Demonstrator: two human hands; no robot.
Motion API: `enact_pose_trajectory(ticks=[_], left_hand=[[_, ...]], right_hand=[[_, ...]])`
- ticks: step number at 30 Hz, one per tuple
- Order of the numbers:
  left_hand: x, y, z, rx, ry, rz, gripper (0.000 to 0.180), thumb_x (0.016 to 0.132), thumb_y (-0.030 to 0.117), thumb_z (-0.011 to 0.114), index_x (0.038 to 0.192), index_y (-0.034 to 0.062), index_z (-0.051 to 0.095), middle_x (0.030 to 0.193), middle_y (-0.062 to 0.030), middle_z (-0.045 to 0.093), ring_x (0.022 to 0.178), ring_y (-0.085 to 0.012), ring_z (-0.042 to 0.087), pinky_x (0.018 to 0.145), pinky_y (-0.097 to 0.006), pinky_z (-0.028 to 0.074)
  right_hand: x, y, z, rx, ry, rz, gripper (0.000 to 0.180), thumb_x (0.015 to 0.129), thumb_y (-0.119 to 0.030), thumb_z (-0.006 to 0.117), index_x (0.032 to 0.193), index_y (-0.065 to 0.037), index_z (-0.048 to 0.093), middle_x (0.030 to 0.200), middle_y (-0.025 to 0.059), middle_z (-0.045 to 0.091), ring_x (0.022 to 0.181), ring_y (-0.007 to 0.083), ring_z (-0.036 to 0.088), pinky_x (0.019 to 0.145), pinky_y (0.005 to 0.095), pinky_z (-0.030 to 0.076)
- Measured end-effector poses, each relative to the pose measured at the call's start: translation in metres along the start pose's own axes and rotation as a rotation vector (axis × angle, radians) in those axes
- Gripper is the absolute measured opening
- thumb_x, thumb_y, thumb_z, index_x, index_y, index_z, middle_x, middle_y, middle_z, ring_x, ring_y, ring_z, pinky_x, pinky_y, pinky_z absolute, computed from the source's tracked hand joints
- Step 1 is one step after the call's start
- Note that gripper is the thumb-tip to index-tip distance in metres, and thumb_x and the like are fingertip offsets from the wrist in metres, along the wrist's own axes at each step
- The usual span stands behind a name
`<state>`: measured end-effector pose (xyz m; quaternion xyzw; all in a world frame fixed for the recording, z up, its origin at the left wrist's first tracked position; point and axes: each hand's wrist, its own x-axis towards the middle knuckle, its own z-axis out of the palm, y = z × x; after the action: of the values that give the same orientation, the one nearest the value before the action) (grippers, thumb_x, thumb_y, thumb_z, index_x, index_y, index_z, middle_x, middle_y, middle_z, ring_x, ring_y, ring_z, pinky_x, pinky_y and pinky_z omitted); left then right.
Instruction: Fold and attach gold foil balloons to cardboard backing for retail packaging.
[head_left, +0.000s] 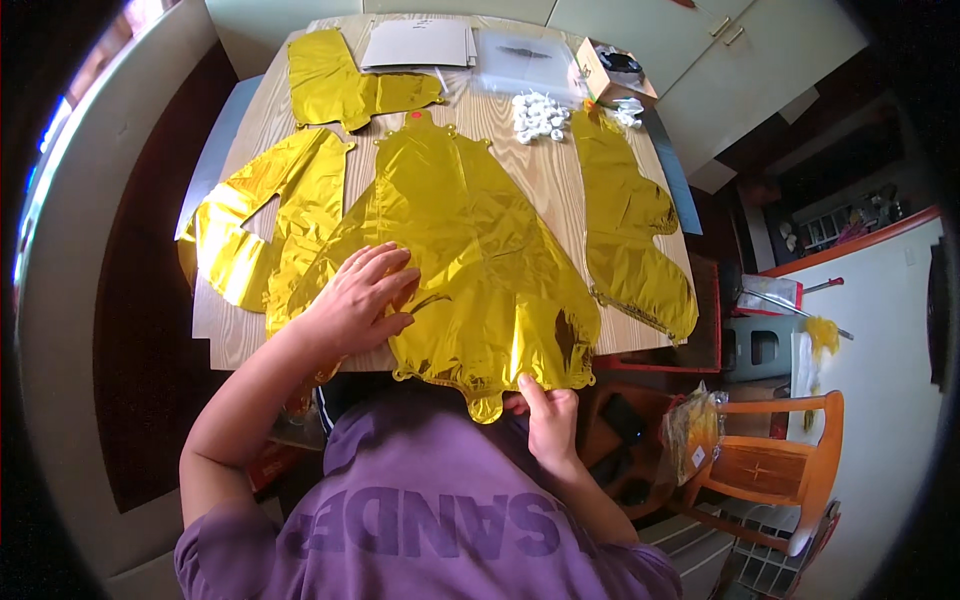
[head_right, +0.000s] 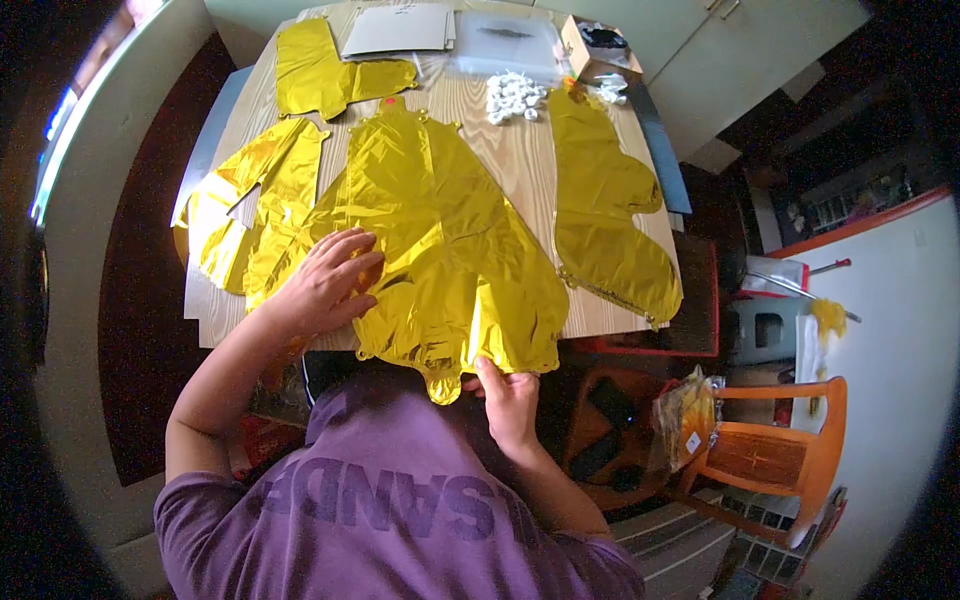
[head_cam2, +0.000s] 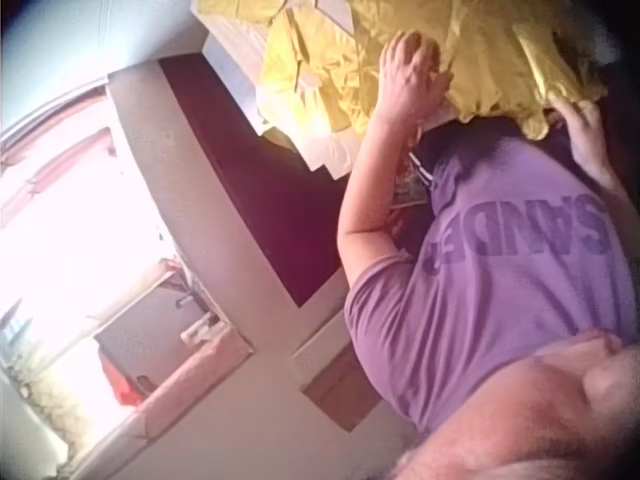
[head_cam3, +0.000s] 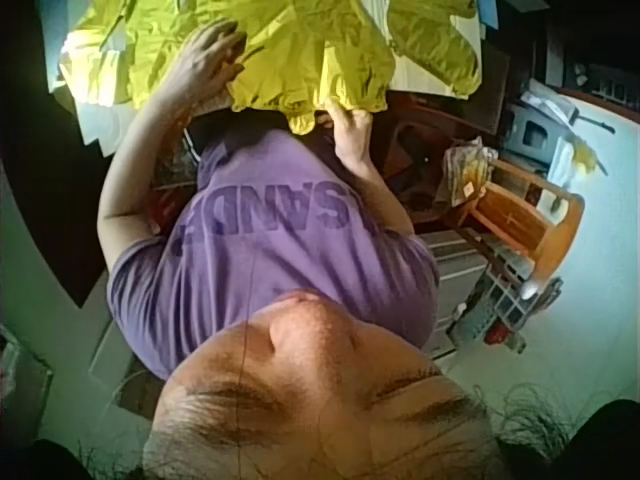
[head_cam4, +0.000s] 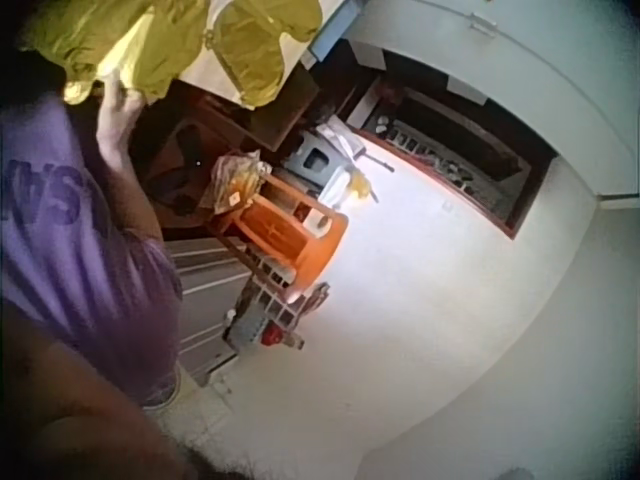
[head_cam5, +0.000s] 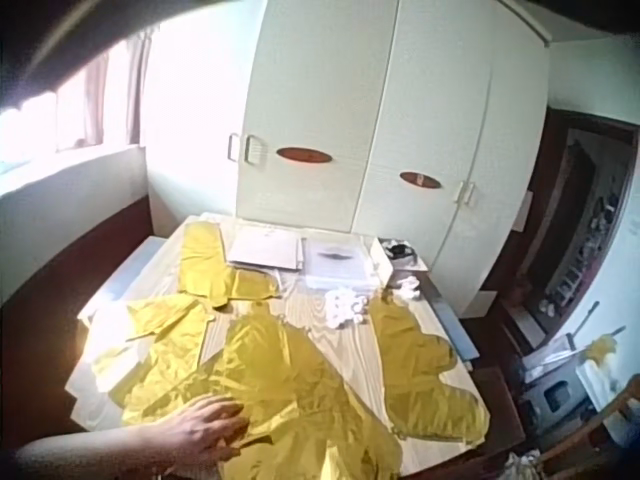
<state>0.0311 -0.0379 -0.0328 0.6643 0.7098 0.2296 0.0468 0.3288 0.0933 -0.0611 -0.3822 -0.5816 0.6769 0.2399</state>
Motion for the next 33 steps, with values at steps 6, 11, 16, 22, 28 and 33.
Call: enact_pose_trajectory(ticks=[6, 11, 16, 22, 28, 33], left_hand=[[0.003, 0.003, -0.004, 0.01, -0.05, -0.017, 0.069, 0.08, 0.029, 0.078, 0.14, 0.0068, 0.053, 0.146, -0.0204, 0.045, 0.139, -0.0422, 0.041, 0.116, -0.053, 0.034], [0.001, 0.003, -0.006, 0.011, -0.045, -0.013, 0.066, 0.08, 0.027, 0.077, 0.138, 0.0066, 0.054, 0.145, -0.0195, 0.047, 0.139, -0.0414, 0.042, 0.116, -0.053, 0.033], [0.002, 0.007, -0.007, 0.003, -0.055, -0.02, 0.068, 0.08, 0.026, 0.077, 0.14, 0.006, 0.053, 0.146, -0.0199, 0.047, 0.14, -0.0421, 0.041, 0.116, -0.053, 0.033], [0.007, 0.006, -0.005, 0.004, -0.051, -0.016, 0.067, 0.08, 0.027, 0.077, 0.139, 0.0064, 0.053, 0.146, -0.0197, 0.046, 0.139, -0.0418, 0.041, 0.116, -0.054, 0.033], [0.01, 0.009, -0.005, 0.001, -0.01, -0.022, 0.064, 0.081, 0.028, 0.077, 0.137, 0.0073, 0.056, 0.145, -0.0202, 0.048, 0.138, -0.0419, 0.042, 0.115, -0.054, 0.034], [0.024, 0.012, 0.007, -0.044, 0.072, 0.104, 0.058, 0.081, 0.029, 0.078, 0.131, 0.0071, 0.06, 0.138, -0.0201, 0.053, 0.134, -0.0405, 0.047, 0.114, -0.055, 0.035]], right_hand=[[0.001, -0.013, 0.005, 0.047, 0.094, 0.047, 0.02, 0.099, -0.017, 0.063, 0.104, 0.002, 0.068, 0.087, 0.0061, 0.071, 0.064, 0.0153, 0.068, 0.058, 0.0255, 0.051], [-0.004, 0.003, 0.002, 0.094, 0.044, 0.032, 0.021, 0.099, -0.015, 0.063, 0.109, 0.003, 0.066, 0.088, 0.0076, 0.071, 0.067, 0.0164, 0.069, 0.059, 0.0259, 0.052], [-0.002, 0.006, 0.003, 0.133, 0.065, -0.018, 0.022, 0.1, -0.015, 0.061, 0.113, 0.003, 0.064, 0.093, 0.0097, 0.071, 0.068, 0.0169, 0.069, 0.06, 0.027, 0.054], [0.002, 0.003, 0.007, 0.122, 0.107, -0.026, 0.024, 0.102, -0.018, 0.059, 0.114, 0.002, 0.063, 0.093, 0.01, 0.07, 0.066, 0.0168, 0.068, 0.057, 0.0267, 0.055], [0.005, 0.0, 0.007, 0.124, 0.114, -0.019, 0.026, 0.102, -0.019, 0.06, 0.115, 0.002, 0.063, 0.094, 0.0097, 0.07, 0.065, 0.0171, 0.069, 0.055, 0.0262, 0.055], [0.008, -0.009, 0.007, 0.112, 0.105, -0.048, 0.025, 0.1, -0.017, 0.062, 0.116, 0.002, 0.064, 0.094, 0.0085, 0.07, 0.066, 0.0147, 0.068, 0.054, 0.0248, 0.055]])
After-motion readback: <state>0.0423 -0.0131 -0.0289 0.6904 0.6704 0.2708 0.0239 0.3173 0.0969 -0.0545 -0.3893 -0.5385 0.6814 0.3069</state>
